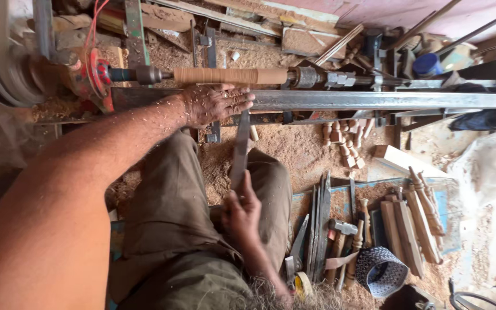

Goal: The person uses a chisel to shape a cylindrical wooden blank mounted on a lathe. They repeatedly apply the tool to the spinning wood, removing shavings and forming a tapered profile. The person occasionally pauses to reposition the tool or clear debris.

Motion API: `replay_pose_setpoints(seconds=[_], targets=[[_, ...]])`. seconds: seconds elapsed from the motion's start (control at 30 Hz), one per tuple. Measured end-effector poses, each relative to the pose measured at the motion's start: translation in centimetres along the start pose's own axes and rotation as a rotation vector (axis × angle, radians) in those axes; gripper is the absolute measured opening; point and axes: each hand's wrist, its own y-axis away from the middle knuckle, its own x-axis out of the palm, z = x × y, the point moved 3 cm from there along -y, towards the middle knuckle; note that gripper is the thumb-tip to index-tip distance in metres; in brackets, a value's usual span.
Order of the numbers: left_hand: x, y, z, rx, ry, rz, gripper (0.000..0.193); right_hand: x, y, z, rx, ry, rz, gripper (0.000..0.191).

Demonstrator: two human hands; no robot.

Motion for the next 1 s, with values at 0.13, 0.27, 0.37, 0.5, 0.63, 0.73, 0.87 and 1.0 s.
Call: replay_pose_setpoints(seconds=[0.13, 0.27, 0.37, 0.5, 0.63, 0.73, 0.87, 1.0], targets=[[-1.9, 0.0, 0.2, 0.009, -0.001, -0.039, 0.094, 2.1, 1.0, -0.5, -0.107, -0.127, 0.000, 0.073], [-4.3, -1.8, -0.1, 0.246, 0.380, 0.227, 0.119, -1.2, 1.6, 0.5, -0.151, -0.028, -0.041, 0.071], [-4.7, -3.5, 0.4, 0.236, 0.510, 0.113, 0.119, -3.7, 0.5, 1.6, -0.118, 0.086, -0.062, 0.072], [-3.1, -4.8, 0.0, 0.127, 0.345, -0.018, 0.107, -5.4, -0.6, 2.5, -0.075, 0.070, -0.004, 0.074], [-2.2, -5.5, -0.5, 0.050, 0.493, -0.119, 0.103, -7.5, -1.1, 3.2, -0.028, 0.134, -0.002, 0.074], [-2.0, -5.3, -0.4, 0.045, 0.556, -0.067, 0.106, -8.8, -1.8, 3.4, -0.026, 0.176, 0.036, 0.073], [-3.0, -5.3, -0.1, 0.022, 0.521, -0.121, 0.106, -10.6, -2.7, 3.8, -0.026, 0.146, 0.105, 0.072], [-3.5, -5.1, 0.0, 0.028, 0.592, -0.047, 0.109, -12.4, -3.4, 4.9, -0.031, 0.209, 0.156, 0.069]])
